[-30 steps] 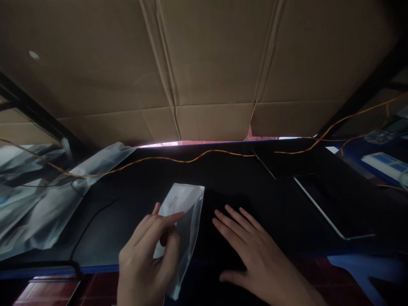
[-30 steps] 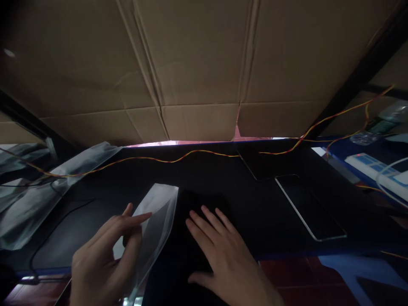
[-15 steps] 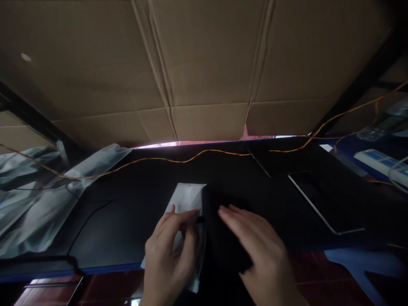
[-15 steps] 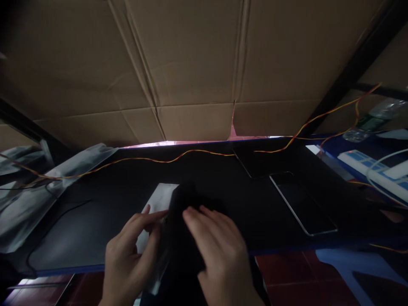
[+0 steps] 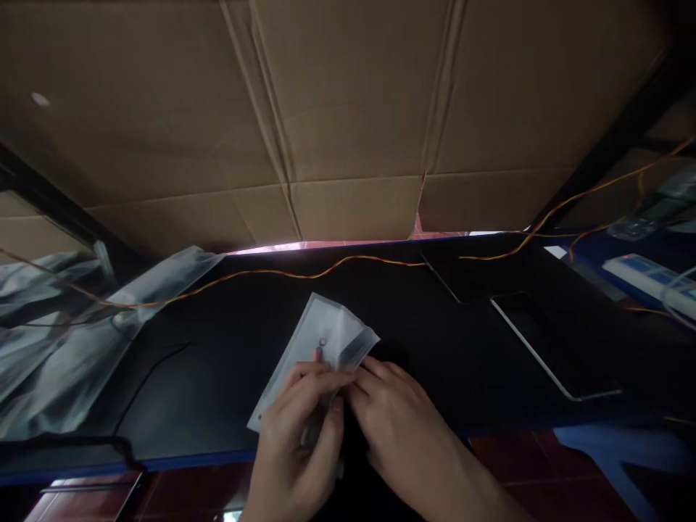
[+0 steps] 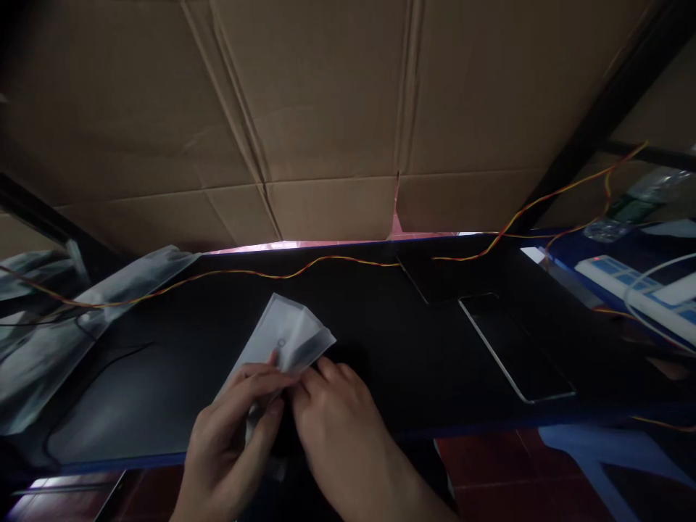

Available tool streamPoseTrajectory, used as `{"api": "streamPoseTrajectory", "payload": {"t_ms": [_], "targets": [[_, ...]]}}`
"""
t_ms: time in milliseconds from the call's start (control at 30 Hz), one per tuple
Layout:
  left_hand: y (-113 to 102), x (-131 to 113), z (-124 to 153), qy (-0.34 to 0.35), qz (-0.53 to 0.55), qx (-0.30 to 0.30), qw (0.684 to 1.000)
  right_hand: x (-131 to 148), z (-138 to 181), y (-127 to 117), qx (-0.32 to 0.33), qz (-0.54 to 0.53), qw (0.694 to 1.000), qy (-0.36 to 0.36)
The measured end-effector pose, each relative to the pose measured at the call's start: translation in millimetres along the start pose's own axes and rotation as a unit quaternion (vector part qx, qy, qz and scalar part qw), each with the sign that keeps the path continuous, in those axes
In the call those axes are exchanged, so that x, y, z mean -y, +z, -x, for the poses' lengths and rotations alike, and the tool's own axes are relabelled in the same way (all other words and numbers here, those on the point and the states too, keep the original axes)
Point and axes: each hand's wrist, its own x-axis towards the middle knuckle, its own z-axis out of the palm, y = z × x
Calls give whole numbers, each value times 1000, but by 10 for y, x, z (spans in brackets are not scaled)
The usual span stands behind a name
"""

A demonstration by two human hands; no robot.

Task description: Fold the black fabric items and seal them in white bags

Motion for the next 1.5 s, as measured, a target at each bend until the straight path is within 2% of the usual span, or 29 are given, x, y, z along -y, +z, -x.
{"api": "streamPoseTrajectory", "payload": {"t_ms": [100, 200, 267, 367, 433, 567, 633, 800, 900, 967, 1067, 1133, 1233, 1333, 1400, 1500], "targets": [[-83, 7, -9, -4, -38, 18, 999, -8, -27, 9, 25, -23, 999, -15], [-255, 164, -13, -12, -116, 87, 989, -117, -22, -118, 77, -115, 988, -62], [-369, 317, -4, 0, -167, 136, 976, -185, -12, -235, 103, -164, 979, -65], [-453, 496, 26, 28, -207, 206, 956, -204, -10, -305, 122, -186, 973, -57], [-443, 533, 46, 35, -212, 231, 949, -165, -38, -229, 112, -175, 977, -55], [-363, 463, 70, 31, -206, 242, 948, -64, -174, 48, 42, -135, 990, -3], [-341, 425, 81, 25, -209, 237, 948, -57, -238, 105, 16, -136, 990, 13], [-383, 449, 105, 37, -219, 227, 948, -168, -218, -66, 46, -205, 971, -112], [-373, 468, 100, 54, -205, 236, 948, -170, -165, -69, 60, -209, 967, -132], [-332, 443, 90, 52, -194, 237, 951, -115, -183, 36, 40, -202, 973, -100], [-283, 372, 77, 29, -183, 238, 954, -9, -285, 220, -49, -191, 980, -3], [-307, 349, 73, 18, -176, 243, 954, 24, -348, 248, -74, -194, 978, 20], [-453, 411, 82, 17, -166, 249, 954, -25, -348, 97, -12, -235, 970, -54], [-629, 552, 91, 25, -156, 249, 956, -136, -250, -128, 55, -307, 943, -118], [-685, 622, 88, 27, -156, 245, 956, -197, -176, -211, 64, -328, 935, -116], [-638, 626, 72, 34, -170, 248, 953, -224, -109, -182, 46, -291, 951, -92]]}}
